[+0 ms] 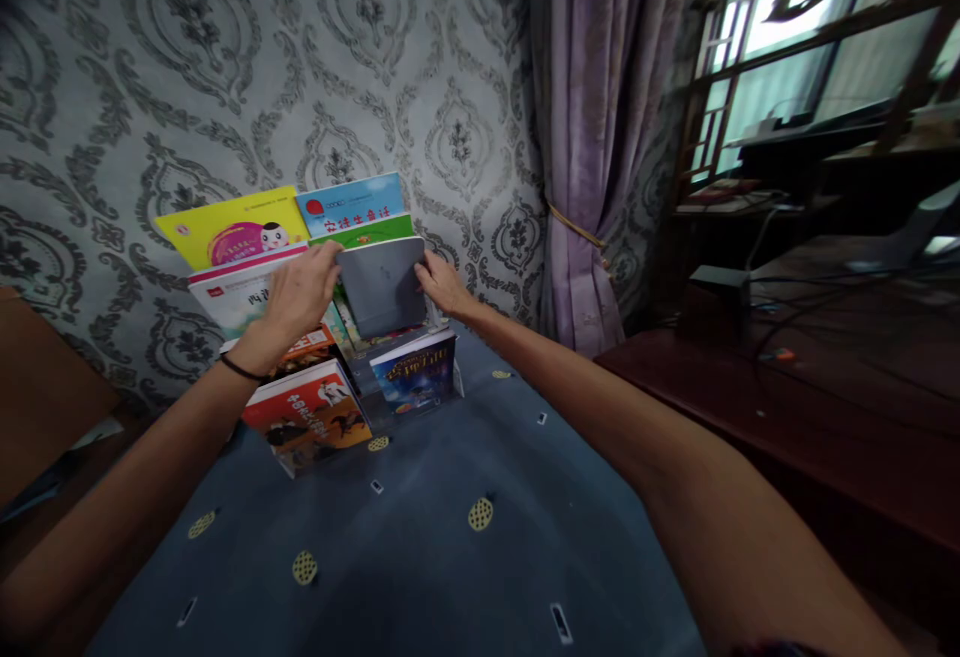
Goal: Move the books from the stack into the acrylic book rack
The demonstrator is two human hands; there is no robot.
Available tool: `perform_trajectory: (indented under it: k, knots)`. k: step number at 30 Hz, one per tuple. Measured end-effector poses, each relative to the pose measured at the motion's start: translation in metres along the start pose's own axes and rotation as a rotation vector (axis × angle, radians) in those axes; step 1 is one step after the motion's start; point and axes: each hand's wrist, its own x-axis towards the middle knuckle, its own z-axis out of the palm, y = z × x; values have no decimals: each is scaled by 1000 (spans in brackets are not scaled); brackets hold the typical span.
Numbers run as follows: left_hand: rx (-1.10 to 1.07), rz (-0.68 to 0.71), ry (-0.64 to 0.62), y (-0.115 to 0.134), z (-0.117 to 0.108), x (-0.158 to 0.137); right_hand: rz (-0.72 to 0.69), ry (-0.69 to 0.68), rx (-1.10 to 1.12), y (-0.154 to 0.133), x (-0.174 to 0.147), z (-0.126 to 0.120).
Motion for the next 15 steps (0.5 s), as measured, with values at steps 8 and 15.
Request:
perform_trajectory:
  k: [8, 15]
  knots:
    - [101, 121, 62, -4, 13, 0, 11, 27, -267, 2, -6, 6]
    - [143, 155, 78, -4, 14, -2, 58, 36, -374, -2, -9, 7]
